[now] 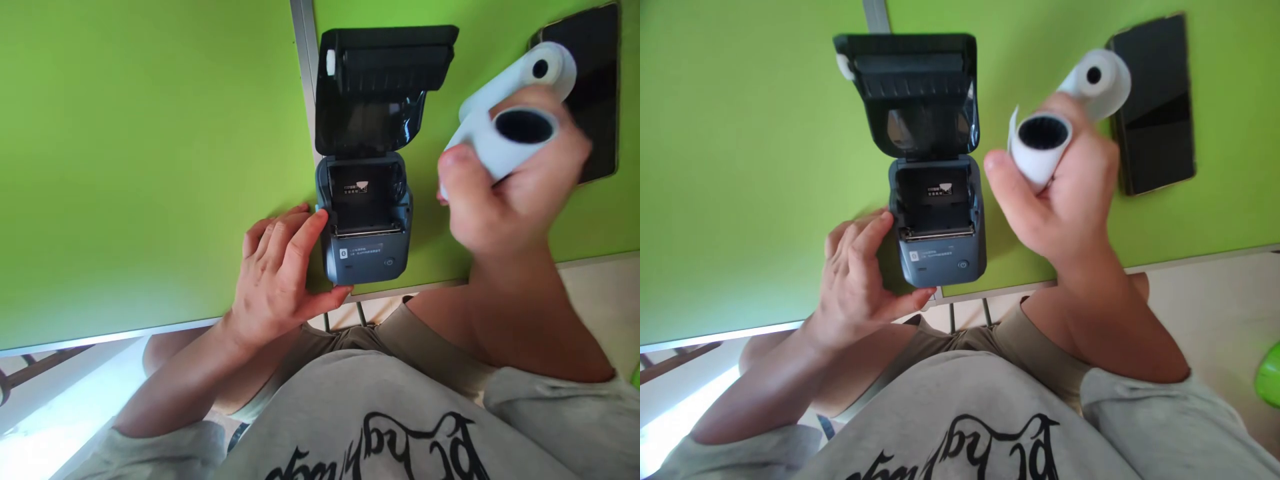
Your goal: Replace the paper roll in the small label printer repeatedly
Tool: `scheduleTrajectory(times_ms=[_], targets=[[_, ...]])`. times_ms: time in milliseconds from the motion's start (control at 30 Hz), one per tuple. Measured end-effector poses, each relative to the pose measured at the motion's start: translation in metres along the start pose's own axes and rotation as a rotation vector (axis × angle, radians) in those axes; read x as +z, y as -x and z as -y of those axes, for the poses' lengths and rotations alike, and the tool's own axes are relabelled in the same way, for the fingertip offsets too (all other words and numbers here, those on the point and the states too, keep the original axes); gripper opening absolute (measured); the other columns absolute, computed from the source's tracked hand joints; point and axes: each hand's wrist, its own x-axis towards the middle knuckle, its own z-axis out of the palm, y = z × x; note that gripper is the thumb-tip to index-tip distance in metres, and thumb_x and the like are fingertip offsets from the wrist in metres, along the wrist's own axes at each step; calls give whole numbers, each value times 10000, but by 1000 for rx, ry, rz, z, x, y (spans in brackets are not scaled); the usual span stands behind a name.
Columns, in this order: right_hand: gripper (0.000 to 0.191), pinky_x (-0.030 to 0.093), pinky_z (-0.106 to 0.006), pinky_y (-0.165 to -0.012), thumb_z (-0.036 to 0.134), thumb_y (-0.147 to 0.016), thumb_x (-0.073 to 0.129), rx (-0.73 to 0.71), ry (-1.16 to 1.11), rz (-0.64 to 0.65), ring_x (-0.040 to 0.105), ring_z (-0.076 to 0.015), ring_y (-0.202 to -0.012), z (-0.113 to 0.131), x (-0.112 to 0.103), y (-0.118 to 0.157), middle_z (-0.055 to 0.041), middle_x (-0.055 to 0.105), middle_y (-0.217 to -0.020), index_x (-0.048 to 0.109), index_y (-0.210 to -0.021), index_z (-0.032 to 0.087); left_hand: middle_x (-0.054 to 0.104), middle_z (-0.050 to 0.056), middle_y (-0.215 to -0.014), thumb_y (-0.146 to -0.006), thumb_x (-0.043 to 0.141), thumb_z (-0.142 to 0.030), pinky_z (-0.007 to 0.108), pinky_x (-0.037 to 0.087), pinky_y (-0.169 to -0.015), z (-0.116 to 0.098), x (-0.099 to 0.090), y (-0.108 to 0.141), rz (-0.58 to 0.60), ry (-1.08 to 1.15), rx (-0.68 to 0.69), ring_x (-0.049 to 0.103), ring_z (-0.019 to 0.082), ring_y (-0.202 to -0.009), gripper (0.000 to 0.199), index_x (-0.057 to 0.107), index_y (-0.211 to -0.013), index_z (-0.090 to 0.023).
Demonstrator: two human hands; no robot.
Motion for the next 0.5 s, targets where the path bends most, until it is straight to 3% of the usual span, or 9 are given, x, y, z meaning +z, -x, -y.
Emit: scheduleTrajectory(times_ms=[67, 200, 267, 367, 500], targets=[[376, 417, -345, -641, 583, -906, 583, -64, 40, 8, 486, -139, -627, -3, -2, 4, 21, 489, -671, 481, -774, 246, 665, 170, -1328, -885, 669, -658, 453, 451, -1031, 0, 0, -1, 1, 6, -2, 642, 327, -1263, 926, 261, -1585, -211], [382, 536, -386, -796, 632, -938, 525, -73, 133, 35, 655, -182, -850, -13, 1, 6, -6, 638, -894, 562, -967, 253, 666, 159, -1317, -899, 633, -692, 445, 452, -1023, 0, 0, -1, -8, 5, -4, 638, 327, -1269, 924, 247, -1597, -225], [319, 559, -413, -839, 580, -947, 545, -79, 143, 30, 682, -204, -915, -18, 4, 5, -13, 666, -959, 553, -1039, 274, 658, 154, -1312, -901, 639, -688, 436, 447, -1030, 1, 1, -1, -14, 2, -2, 630, 323, -1282, 943, 227, -1615, -230], [237, 588, -428, -873, 435, -954, 572, -129, 165, 60, 712, -227, -1005, -19, 5, 3, -33, 709, -1060, 545, -1134, 284, 629, 127, -1310, -917, 656, -640, 437, 443, -1032, 3, 1, 1, -22, -4, 42, 616, 316, -1288, 880, 237, -1624, -324], [377, 601, -385, -908, 337, -954, 577, -91, 139, 121, 719, -213, -1085, -17, 6, 2, -79, 706, -1241, 488, -1314, 268, 596, 133, -1279, -955, 568, -657, 458, 449, -1024, 4, 1, 2, -7, -35, 65, 602, 306, -1264, 737, 328, -1589, -367]])
